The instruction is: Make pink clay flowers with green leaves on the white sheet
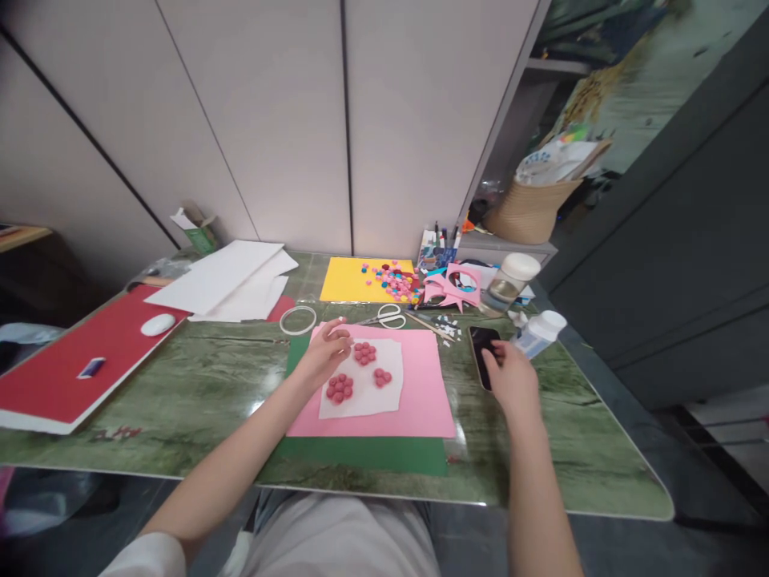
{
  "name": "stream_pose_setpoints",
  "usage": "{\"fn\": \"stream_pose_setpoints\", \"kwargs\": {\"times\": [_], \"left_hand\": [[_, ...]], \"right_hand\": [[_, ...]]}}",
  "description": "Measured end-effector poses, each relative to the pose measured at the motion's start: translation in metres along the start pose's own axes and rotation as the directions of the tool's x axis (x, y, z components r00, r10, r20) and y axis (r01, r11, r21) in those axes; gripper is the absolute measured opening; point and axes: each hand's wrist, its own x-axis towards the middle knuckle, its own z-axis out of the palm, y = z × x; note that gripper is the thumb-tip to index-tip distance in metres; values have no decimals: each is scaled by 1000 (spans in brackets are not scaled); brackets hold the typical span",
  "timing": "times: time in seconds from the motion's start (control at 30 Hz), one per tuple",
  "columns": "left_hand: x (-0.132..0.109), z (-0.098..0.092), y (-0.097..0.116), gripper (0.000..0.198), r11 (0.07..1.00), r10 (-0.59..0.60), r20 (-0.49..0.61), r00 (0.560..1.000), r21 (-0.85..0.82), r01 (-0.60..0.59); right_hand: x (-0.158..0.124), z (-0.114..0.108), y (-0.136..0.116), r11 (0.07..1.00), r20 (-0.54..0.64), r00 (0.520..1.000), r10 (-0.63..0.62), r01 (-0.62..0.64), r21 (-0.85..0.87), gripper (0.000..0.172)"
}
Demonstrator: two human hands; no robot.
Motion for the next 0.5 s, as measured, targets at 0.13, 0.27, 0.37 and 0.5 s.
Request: {"fn": "stream_pose_setpoints", "kwargs": {"times": [0.13, 0.27, 0.37, 0.5], "left_hand": [[6, -4, -3, 50, 1000, -3, -29, 1000, -16, 3], [8, -6, -5, 50, 999, -23, -61, 998, -37, 20], [9, -7, -5, 49, 1000, -12, -71, 997, -27, 10], [9, -7, -4, 49, 1000, -2, -65, 998, -4, 2]], "right_hand": [[-4, 11, 75, 948, 15, 953, 304, -301, -107, 68], [-6, 19, 95, 911, -4, 911, 412, -412, 31, 60], [-5, 17, 94, 919, -58, 918, 392, -389, 56, 54], [-4, 17, 91, 901, -30, 904, 426, -421, 109, 65]]}}
